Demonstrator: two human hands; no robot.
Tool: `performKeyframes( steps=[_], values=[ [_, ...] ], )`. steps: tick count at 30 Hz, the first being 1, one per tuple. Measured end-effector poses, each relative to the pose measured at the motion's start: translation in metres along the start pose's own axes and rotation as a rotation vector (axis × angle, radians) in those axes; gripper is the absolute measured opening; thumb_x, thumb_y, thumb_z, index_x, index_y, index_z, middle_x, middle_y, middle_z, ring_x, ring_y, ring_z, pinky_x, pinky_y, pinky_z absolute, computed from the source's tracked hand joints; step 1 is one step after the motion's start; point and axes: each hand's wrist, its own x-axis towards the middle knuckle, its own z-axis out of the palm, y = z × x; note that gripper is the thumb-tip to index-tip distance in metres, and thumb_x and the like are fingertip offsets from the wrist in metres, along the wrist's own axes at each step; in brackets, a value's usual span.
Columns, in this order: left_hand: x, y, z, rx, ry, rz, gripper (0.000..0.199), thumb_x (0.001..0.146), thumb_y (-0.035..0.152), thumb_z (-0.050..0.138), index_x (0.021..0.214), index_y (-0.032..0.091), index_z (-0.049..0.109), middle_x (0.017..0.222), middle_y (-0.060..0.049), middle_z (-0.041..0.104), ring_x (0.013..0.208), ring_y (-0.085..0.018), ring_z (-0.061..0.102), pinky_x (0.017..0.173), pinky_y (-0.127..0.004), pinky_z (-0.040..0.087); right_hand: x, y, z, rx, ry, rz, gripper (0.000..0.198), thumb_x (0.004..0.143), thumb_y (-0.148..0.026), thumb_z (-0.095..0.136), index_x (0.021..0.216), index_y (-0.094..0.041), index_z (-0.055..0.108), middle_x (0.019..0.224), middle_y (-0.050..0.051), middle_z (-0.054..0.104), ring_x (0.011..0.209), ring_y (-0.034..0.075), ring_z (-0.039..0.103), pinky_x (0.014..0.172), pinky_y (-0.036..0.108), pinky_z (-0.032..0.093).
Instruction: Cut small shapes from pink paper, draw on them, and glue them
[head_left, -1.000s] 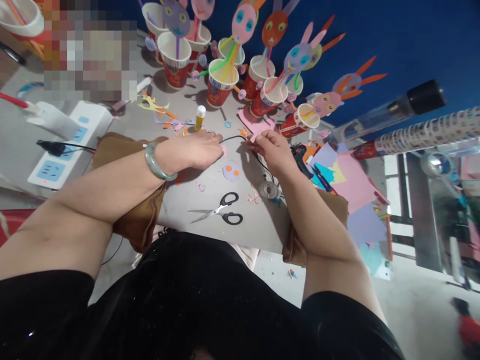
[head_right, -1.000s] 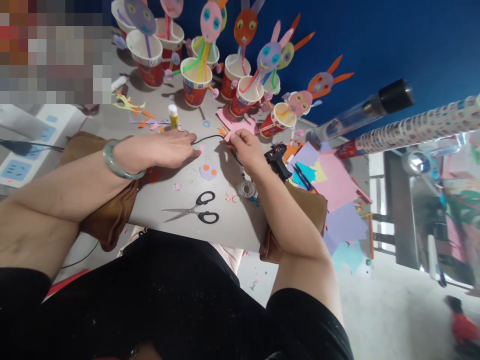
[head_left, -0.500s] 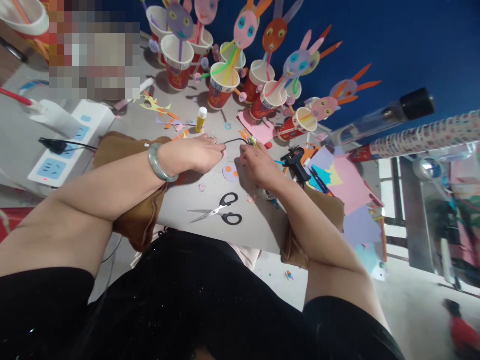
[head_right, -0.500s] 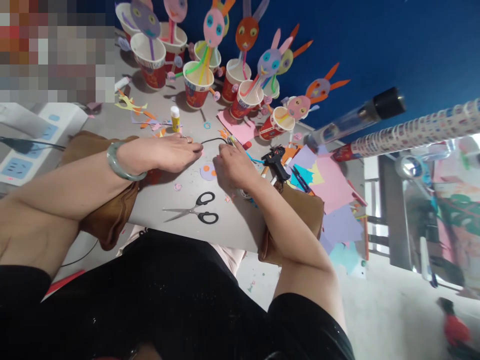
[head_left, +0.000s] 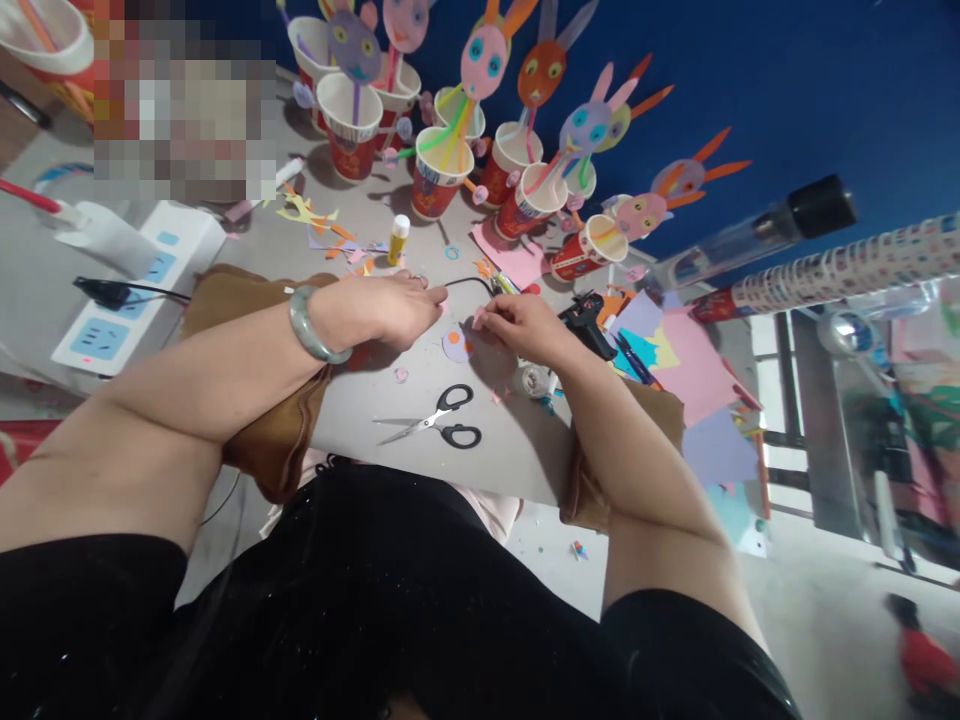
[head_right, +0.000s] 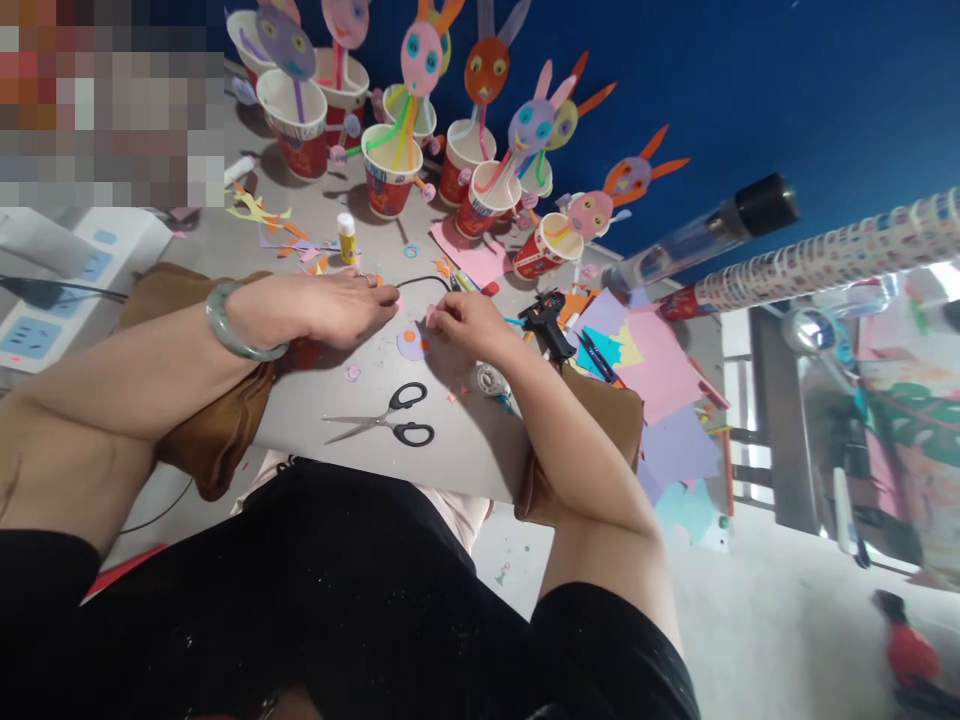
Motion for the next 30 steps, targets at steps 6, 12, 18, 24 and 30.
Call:
performKeyframes(
  steps=[6,12,18,24,30],
  values=[
    [0.000,0.003,-0.009,0.150,-0.075,0.008,0.049,0.075,0.004,0.054,0.121,0.015,0.064,0.131,-0.013,0.063,0.107,-0.027,0.060,0.087,-0.037,0.045,0.043,0.006,0.010,0.156,-0.012,0.150,0.017,0.085,-0.024,0.066,0.068,-0.020,0.067,0.057,0.001,0.067,0.041,0.010,0.044,0.048,0.029,0.041],
    [0.005,-0.005,-0.003,0.088,-0.009,0.010,0.052,0.069,0.003,0.055,0.118,0.018,0.067,0.122,-0.011,0.068,0.104,-0.026,0.061,0.089,-0.037,0.044,0.053,0.002,0.010,0.030,-0.052,0.174,0.021,0.090,-0.027,0.063,0.070,-0.021,0.059,0.050,-0.001,0.060,0.039,0.012,0.046,0.046,0.029,0.041],
    [0.005,-0.006,-0.008,0.077,-0.042,0.029,0.053,0.069,0.004,0.057,0.119,0.015,0.068,0.120,-0.012,0.069,0.102,-0.028,0.062,0.088,-0.039,0.044,0.059,-0.001,0.009,-0.192,-0.009,0.144,0.022,0.082,-0.029,0.070,0.068,-0.021,0.055,0.059,-0.001,0.060,0.055,0.016,0.056,0.059,0.031,0.046],
    [0.003,-0.002,-0.009,0.027,-0.037,0.003,0.053,0.072,0.005,0.057,0.123,0.014,0.068,0.120,-0.013,0.069,0.104,-0.028,0.061,0.093,-0.040,0.043,0.059,0.001,-0.002,-0.208,0.067,0.039,0.019,0.071,-0.021,0.076,0.068,-0.020,0.057,0.070,0.002,0.062,0.072,0.019,0.058,0.069,0.033,0.046],
    [0.005,-0.005,-0.006,-0.049,-0.032,0.029,0.061,0.072,0.001,0.059,0.133,0.008,0.061,0.124,-0.018,0.068,0.104,-0.029,0.064,0.087,-0.039,0.046,0.069,-0.015,-0.010,0.077,0.125,-0.176,0.019,0.073,-0.013,0.068,0.092,-0.017,0.066,0.075,0.001,0.064,0.067,0.015,0.056,0.065,0.031,0.046]
  ],
)
